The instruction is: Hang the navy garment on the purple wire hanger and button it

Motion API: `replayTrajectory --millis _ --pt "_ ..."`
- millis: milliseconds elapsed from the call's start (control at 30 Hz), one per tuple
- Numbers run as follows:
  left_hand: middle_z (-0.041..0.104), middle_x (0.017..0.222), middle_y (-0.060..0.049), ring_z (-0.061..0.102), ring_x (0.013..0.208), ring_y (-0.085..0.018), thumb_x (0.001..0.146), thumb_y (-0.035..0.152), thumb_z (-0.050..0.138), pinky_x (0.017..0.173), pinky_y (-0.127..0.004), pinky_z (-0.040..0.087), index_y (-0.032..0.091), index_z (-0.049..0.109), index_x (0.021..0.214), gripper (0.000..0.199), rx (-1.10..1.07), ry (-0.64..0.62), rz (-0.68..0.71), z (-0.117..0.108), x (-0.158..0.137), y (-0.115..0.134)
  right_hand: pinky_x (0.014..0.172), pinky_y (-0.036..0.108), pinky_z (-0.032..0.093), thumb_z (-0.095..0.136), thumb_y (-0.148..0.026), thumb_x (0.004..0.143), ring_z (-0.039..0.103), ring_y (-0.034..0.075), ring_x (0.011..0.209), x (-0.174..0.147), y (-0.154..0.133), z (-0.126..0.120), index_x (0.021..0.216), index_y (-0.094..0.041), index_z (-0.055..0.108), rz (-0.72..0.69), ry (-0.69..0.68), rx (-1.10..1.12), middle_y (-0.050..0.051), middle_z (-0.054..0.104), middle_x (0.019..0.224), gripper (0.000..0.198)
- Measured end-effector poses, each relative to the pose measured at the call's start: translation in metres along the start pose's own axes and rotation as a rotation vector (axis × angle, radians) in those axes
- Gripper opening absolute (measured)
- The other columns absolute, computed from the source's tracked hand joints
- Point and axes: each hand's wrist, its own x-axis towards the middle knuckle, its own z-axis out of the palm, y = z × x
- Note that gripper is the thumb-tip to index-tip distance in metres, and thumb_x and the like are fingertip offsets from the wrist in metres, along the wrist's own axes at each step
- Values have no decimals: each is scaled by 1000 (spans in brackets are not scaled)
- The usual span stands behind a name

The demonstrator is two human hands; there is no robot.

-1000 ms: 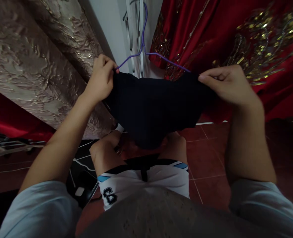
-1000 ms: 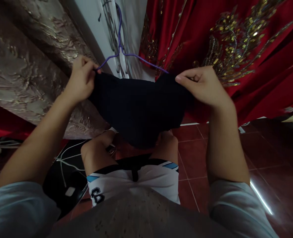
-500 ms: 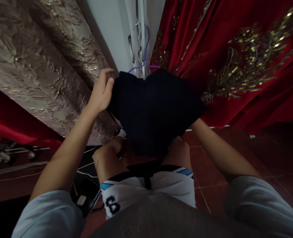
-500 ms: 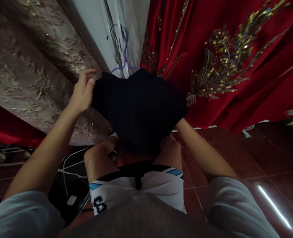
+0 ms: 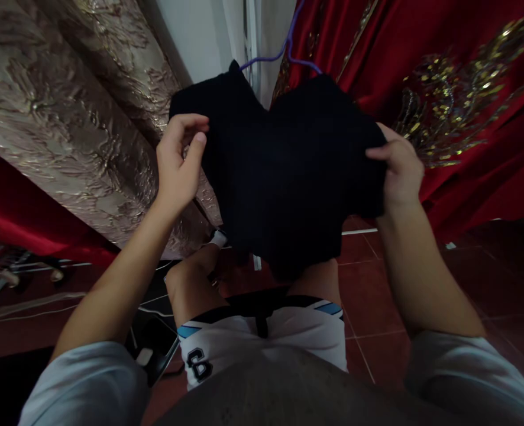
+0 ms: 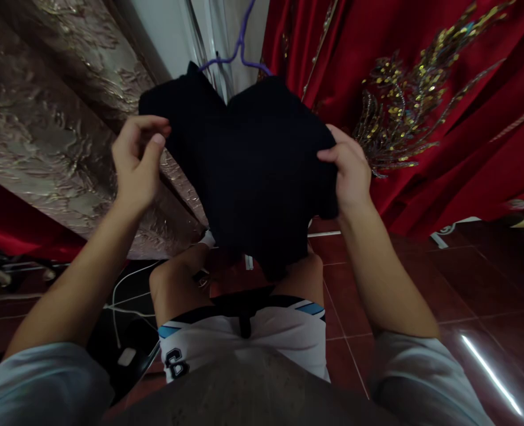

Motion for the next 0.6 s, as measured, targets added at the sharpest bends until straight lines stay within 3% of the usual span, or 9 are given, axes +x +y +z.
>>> replayTrajectory --millis 67,133,200,267,300,367,467,533,600 --pt "69 114 -7 68 112 -24 107 55 48 102 -44 55 21 66 119 40 -165 -88 -146 1 3 19 68 39 53 65 -35 81 63 24 76 -19 -21 15 92 -28 65 55 -98 149 3 61 80 13" --pt "69 111 -9 70 111 -25 110 58 30 97 -45 58 18 65 120 53 -271 -226 -301 -1 3 35 74 38 54 71 -33 83 64 22 81 -37 -36 33 99 -28 67 36 -453 74 2 64 86 18" --pt "70 105 -12 74 97 -24 110 57 23 83 -42 62 16 66 119 60 -289 -358 -414 -7 -3 48 85 39 55 72 -34 88 66 23 93 -47 -41 50 106 -27 70 -34 -863 -6 3 68 99 19" --pt "71 94 -11 69 66 -18 108 51 33 58 -33 59 18 69 118 49 -285 -481 -498 -18 -14 57 95 39 53 65 -37 96 66 23 104 -47 -34 60 111 -25 70 -109 -1044 -26 5 69 111 20" --pt "71 88 -11 61 52 -14 105 45 42 47 -29 52 20 70 117 39 -297 -563 -542 -26 -20 61 100 40 51 61 -38 99 65 23 109 -44 -25 63 114 -25 69 -137 -1024 -40 6 69 115 21" --pt "69 77 -8 44 38 -10 98 34 53 35 -25 35 24 73 116 28 -318 -775 -643 -42 -29 68 109 43 47 59 -43 101 61 25 122 -34 -2 63 122 -25 67 -169 -807 -116 8 66 126 28" --pt "64 66 -7 46 41 -12 92 29 57 34 -24 28 25 78 105 25 -257 -1011 -721 -65 -29 72 115 49 42 70 -55 91 47 30 140 -23 36 57 131 -26 62 -132 -453 -236 11 57 141 50" --pt "64 68 -8 54 50 -15 90 29 59 38 -24 33 22 80 98 24 -159 -954 -676 -74 -21 65 103 46 50 71 -62 87 56 30 126 -22 55 53 117 -24 68 -2 -457 -203 11 64 124 49" --pt "68 74 -8 59 58 -17 87 28 65 46 -26 43 20 78 97 19 -67 -777 -590 -75 -12 49 79 38 55 65 -67 89 64 24 91 -20 66 52 91 -21 68 186 -557 -87 6 65 89 45"
